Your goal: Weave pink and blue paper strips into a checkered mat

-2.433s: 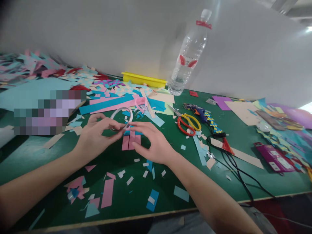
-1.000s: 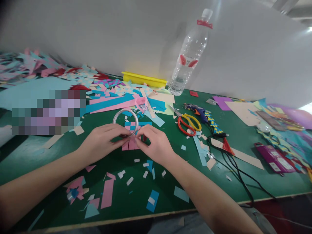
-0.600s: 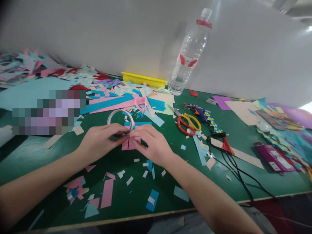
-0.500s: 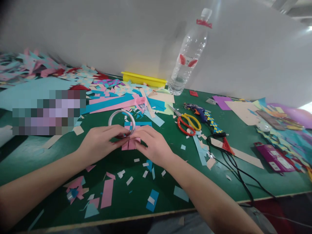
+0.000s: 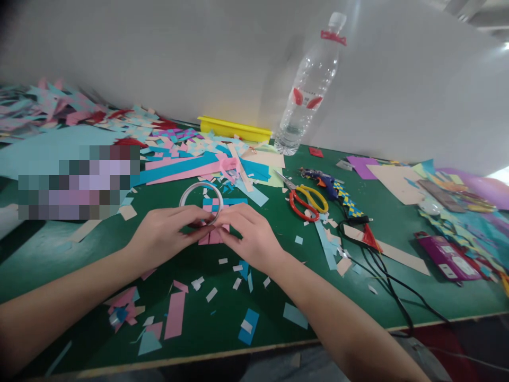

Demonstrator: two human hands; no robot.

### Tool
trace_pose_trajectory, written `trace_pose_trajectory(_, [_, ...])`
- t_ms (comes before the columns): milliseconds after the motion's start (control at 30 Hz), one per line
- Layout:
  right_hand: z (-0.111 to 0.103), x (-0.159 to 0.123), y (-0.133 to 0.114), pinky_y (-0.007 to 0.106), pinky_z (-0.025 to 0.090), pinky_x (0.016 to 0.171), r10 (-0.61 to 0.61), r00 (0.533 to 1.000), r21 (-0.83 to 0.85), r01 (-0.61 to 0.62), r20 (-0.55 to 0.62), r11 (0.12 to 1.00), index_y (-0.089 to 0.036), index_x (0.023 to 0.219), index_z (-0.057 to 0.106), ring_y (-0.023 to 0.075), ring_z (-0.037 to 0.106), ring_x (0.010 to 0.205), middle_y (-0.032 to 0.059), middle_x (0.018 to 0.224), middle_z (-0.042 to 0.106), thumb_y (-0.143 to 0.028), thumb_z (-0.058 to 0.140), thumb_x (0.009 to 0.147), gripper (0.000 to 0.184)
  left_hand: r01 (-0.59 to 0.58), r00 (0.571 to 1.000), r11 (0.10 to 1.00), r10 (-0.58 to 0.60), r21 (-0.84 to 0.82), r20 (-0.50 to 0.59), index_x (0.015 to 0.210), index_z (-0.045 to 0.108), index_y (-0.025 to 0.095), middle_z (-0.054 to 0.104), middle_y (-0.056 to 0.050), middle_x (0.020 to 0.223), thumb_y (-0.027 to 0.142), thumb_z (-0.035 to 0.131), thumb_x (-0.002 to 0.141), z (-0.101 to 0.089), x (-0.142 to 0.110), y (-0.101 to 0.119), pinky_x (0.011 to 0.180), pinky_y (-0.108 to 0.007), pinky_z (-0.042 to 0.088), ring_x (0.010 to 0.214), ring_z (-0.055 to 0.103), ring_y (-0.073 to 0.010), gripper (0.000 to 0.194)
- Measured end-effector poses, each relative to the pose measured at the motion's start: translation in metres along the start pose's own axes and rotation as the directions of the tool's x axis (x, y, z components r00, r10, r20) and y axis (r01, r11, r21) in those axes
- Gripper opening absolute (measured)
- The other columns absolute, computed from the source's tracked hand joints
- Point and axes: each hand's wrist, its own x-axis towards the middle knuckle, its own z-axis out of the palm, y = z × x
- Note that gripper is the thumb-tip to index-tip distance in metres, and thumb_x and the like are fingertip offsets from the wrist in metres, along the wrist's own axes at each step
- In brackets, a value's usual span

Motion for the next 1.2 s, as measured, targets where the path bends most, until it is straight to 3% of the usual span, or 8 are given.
trace_pose_trajectory(367, [0.0001, -0.0017, -0.0010, 0.030, 0.059, 0.080, 0.072, 0.997, 0.001, -0.072, 0.016, 0.997, -0.021, 0.092, 0.063, 0.0152, 0.069, 0.088, 0.0046, 0.091, 0.072, -0.014, 0.058, 0.091, 0.009, -0.033, 0.999, 0.999, 0.033, -0.011, 0.016, 0.096, 0.064, 0.017, 0.075, -0.002, 0.088, 0.030, 0.052, 0.098, 0.0033, -0.0014, -0.0018, 0.063, -0.023, 0.052, 0.072, 0.071, -0.0147, 0.018])
trace_pose_trajectory(767, [-0.0004, 0.0016, -0.0020, 0.036, 0.055, 0.081, -0.085, 0.996, -0.110, 0.084, -0.004, 0.990, -0.023, 0.088, 0.064, 0.0180, 0.069, 0.086, 0.0031, 0.083, 0.073, -0.012, 0.059, 0.088, 0.012, -0.033, 0.999, 0.998, 0.034, -0.057, 0.024, 0.094, 0.064, 0.018, 0.076, -0.003, 0.087, 0.032, 0.051, 0.099, -0.0005, 0.0020, -0.0019, 0.065, -0.023, 0.052, 0.073, 0.071, -0.0150, 0.020])
trace_pose_trajectory(1200, [-0.0016, 0.0000, 0.0000, 0.034, 0.050, 0.078, -0.102, 0.994, -0.138, 0.107, 0.041, 0.985, -0.024, 0.083, 0.059, 0.0157, 0.066, 0.082, 0.0001, 0.082, 0.072, -0.013, 0.057, 0.092, 0.015, -0.002, 0.997, 0.993, 0.011, -0.118, 0.079, 0.087, 0.061, 0.019, 0.070, -0.002, 0.078, 0.021, 0.049, 0.093, 0.0003, 0.0036, 0.0018, 0.062, -0.027, 0.048, 0.067, 0.063, -0.0153, 0.014])
